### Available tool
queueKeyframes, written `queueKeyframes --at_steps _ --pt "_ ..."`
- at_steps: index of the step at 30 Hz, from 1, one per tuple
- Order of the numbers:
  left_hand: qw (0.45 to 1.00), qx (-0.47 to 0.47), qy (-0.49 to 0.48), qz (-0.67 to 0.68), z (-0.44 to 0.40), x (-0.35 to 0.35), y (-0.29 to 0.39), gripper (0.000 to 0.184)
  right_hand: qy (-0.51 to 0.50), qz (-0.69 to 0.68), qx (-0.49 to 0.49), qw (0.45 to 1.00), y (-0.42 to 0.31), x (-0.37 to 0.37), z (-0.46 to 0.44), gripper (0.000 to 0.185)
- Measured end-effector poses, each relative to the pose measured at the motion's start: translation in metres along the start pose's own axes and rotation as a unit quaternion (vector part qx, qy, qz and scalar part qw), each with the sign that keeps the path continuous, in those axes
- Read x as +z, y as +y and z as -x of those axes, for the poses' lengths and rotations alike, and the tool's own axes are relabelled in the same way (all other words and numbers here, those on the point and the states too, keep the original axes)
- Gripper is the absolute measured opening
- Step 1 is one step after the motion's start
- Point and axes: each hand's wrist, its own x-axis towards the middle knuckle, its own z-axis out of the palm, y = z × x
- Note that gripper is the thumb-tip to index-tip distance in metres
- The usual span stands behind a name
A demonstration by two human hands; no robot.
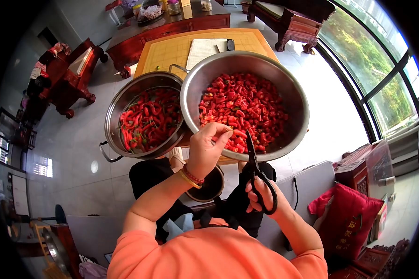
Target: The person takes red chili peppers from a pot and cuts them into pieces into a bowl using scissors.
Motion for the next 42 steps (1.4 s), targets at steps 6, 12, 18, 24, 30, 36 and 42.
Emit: queueKeyframes --at_steps 6,12,18,24,30,36,42 --pt "0.996 -0.003 0.06 0.06 -0.003 0.005 -0.008 0.007 -0.059 -0.073 0.003 0.996 0.014 -0.006 0.0 0.044" --pt "0.998 -0.019 -0.029 0.054 0.004 0.006 0.005 0.008 -0.058 -0.031 -0.03 0.997 0.01 -0.001 -0.005 0.047" --pt "0.998 -0.031 -0.026 0.054 0.003 0.004 0.01 0.008 -0.012 -0.022 -0.018 1.0 0.002 0.008 -0.001 0.041" --pt "0.997 0.073 -0.013 -0.021 -0.003 0.001 -0.001 0.007 -0.01 0.01 0.002 1.0 0.002 0.005 0.005 0.042" --pt "0.999 0.052 0.011 -0.008 -0.001 0.002 -0.003 0.007 -0.037 -0.044 -0.004 0.998 0.005 -0.003 0.004 0.046" --pt "0.999 0.023 0.027 0.026 -0.001 0.002 -0.004 0.007 -0.08 -0.066 -0.005 0.995 0.01 -0.003 0.007 0.047" --pt "0.997 0.038 0.071 0.022 -0.003 0.001 -0.004 0.007 -0.059 -0.058 0.006 0.997 0.01 -0.008 0.011 0.048"
